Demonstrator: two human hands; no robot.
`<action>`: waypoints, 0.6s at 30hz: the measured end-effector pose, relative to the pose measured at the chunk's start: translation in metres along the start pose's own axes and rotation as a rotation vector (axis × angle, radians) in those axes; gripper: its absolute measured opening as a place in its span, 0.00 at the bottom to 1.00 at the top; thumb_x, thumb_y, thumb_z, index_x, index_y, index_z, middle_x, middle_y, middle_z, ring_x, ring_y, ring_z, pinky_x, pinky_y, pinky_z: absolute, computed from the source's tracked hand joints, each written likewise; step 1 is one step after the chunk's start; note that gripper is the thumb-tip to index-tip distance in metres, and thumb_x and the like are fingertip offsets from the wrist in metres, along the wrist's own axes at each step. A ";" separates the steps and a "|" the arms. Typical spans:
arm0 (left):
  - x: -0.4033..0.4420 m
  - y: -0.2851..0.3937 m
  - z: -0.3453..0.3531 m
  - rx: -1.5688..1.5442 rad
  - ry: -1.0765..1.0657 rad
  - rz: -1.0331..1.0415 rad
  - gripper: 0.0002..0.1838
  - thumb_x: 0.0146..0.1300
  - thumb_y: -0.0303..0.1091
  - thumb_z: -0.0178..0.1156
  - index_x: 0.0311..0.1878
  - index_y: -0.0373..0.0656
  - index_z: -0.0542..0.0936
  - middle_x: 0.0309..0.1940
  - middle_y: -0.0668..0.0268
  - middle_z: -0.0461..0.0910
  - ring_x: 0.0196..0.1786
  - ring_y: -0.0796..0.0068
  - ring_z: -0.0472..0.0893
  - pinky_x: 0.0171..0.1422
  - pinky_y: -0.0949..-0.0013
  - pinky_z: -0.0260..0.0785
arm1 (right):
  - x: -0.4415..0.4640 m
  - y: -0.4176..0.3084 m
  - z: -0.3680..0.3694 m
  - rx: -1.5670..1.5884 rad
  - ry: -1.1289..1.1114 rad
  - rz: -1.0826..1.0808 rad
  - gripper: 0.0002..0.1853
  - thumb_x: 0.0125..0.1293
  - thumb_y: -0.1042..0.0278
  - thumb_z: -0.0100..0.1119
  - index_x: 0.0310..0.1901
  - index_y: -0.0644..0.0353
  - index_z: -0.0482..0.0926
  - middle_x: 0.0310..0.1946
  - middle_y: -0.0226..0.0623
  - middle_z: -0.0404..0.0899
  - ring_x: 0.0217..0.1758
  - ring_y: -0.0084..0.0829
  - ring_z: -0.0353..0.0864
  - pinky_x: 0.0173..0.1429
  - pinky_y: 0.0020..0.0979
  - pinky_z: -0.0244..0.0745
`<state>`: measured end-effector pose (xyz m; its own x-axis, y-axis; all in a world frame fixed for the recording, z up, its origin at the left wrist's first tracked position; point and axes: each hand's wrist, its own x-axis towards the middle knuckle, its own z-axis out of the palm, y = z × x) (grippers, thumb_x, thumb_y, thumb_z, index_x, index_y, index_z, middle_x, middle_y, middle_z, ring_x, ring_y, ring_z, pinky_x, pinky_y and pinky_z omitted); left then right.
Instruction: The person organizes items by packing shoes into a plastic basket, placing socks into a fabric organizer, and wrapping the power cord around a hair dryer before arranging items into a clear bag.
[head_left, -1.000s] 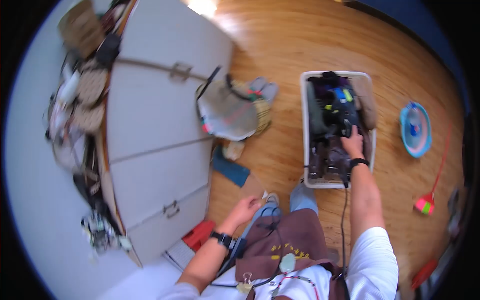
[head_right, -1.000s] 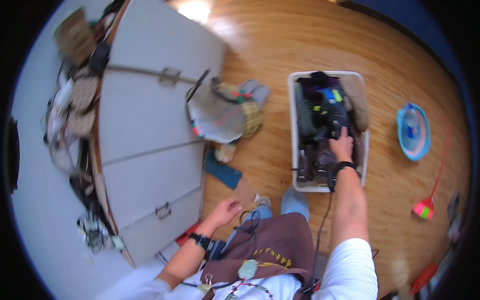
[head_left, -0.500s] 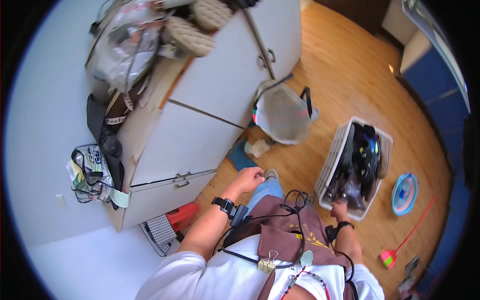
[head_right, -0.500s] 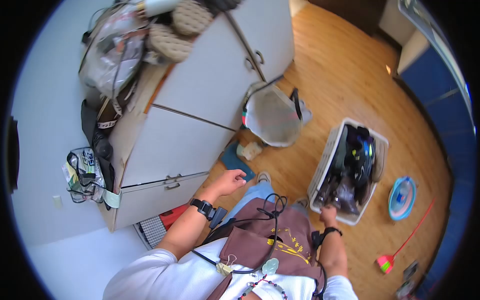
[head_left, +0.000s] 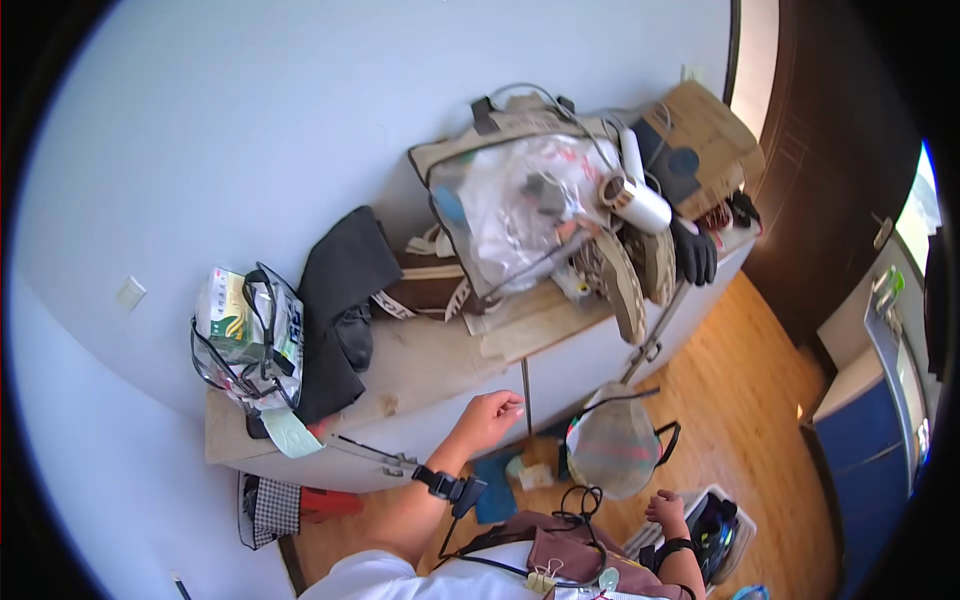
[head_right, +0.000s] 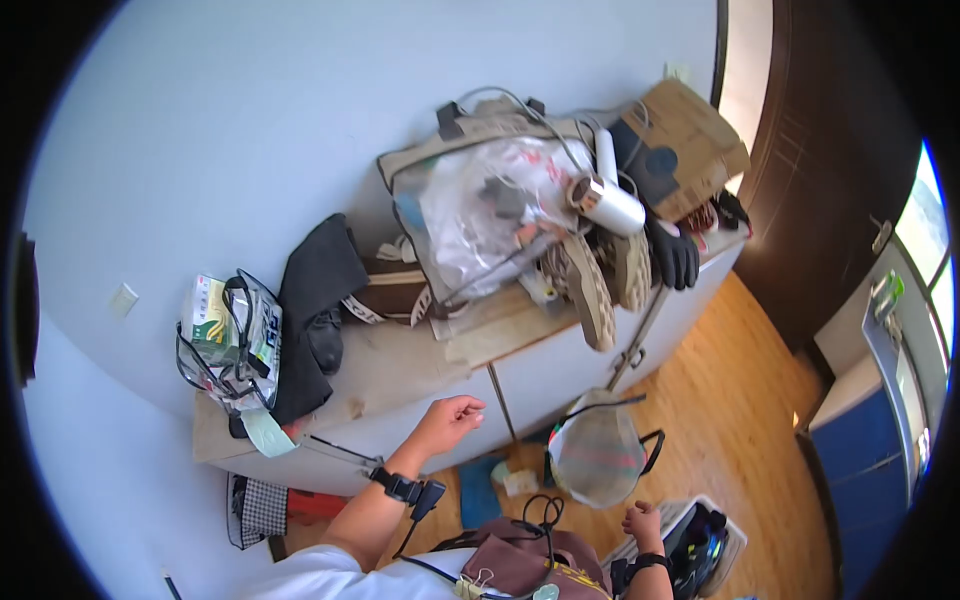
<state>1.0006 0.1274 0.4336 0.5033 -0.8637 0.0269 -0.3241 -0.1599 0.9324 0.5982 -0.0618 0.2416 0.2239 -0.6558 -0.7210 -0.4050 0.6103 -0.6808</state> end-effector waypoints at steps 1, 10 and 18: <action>0.005 0.003 -0.007 -0.004 0.016 0.017 0.13 0.60 0.32 0.59 0.45 0.35 0.77 0.31 0.61 0.81 0.33 0.76 0.79 0.40 0.72 0.72 | 0.007 -0.018 0.004 -0.104 -0.015 -0.074 0.24 0.58 0.73 0.53 0.56 0.71 0.65 0.25 0.39 0.74 0.22 0.30 0.77 0.22 0.28 0.73; 0.089 0.080 -0.084 -0.458 0.572 0.256 0.25 0.62 0.37 0.60 0.58 0.35 0.66 0.49 0.61 0.74 0.50 0.76 0.73 0.50 0.72 0.68 | 0.028 -0.173 0.035 -0.423 -0.205 -0.401 0.21 0.58 0.69 0.56 0.52 0.71 0.73 0.25 0.39 0.78 0.23 0.26 0.79 0.26 0.26 0.74; 0.205 0.105 -0.127 -0.748 0.560 -0.150 0.35 0.54 0.48 0.67 0.55 0.29 0.70 0.47 0.57 0.77 0.48 0.64 0.77 0.53 0.66 0.68 | 0.044 -0.292 0.008 -0.404 -0.278 -0.720 0.20 0.59 0.70 0.56 0.52 0.70 0.72 0.26 0.37 0.79 0.27 0.24 0.79 0.30 0.24 0.73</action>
<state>1.1717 -0.0058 0.5824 0.8725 -0.4726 -0.1241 0.2752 0.2653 0.9241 0.7335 -0.2652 0.4076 0.7335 -0.6571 -0.1739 -0.3535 -0.1502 -0.9233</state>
